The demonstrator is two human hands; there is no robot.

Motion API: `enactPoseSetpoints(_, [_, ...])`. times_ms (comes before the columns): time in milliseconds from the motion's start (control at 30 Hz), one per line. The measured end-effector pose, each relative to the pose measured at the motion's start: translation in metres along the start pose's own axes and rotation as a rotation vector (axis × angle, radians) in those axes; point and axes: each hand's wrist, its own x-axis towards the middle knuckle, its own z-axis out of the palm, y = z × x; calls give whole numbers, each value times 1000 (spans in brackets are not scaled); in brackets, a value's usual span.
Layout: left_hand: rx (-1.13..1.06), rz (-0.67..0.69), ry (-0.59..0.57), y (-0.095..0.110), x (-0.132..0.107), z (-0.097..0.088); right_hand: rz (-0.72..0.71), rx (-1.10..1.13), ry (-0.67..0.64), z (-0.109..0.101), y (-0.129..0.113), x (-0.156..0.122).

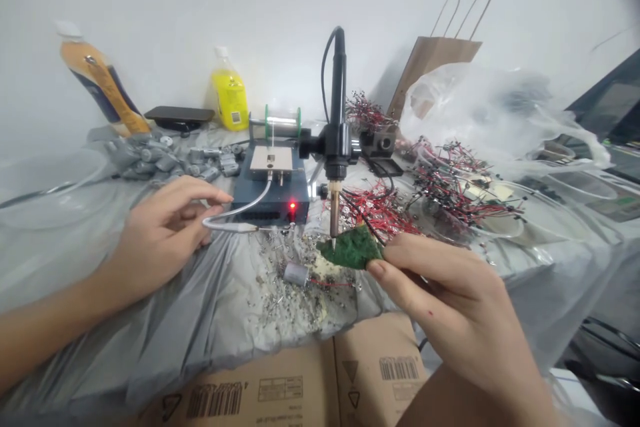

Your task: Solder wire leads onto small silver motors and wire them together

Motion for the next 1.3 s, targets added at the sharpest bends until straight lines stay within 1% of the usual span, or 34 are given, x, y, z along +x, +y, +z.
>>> enactPoseSetpoints(67, [3,-6,-1,0,0,0,14,13,-23,-1,-1,1])
enactPoseSetpoints(167, [12,-10,-3,1,0,1,83,0,24,0,-1,2])
enactPoseSetpoints(233, [13,-7,-1,1,0,2,101,27,33,1,-1,3])
enactPoseSetpoints(367, [0,11,3,0,0,2,6,139,-39,2,0,4])
enactPoseSetpoints(400, [1,14,1,0,0,2,8,146,-47,2,0,4])
enactPoseSetpoints(533, [12,16,-5,1,1,2,146,110,-5,2,-4,3])
enactPoseSetpoints(567, [13,17,-4,2,1,2,153,113,4,3,-5,3])
enactPoseSetpoints(700, [13,28,5,4,2,2,65,169,-16,2,-8,4])
enactPoseSetpoints(867, [26,41,-7,2,2,3,178,118,18,2,-12,4])
enactPoseSetpoints(1033, [57,38,-2,2,1,2,98,150,-9,4,-15,4])
enactPoseSetpoints(1167, [104,30,-12,2,-1,0,165,105,70,6,-18,4])
enactPoseSetpoints(1233, [137,18,-20,2,-1,-2,144,116,87,5,-21,3])
enactPoseSetpoints(1300, [161,17,-25,2,-2,-2,99,127,73,3,-24,1])
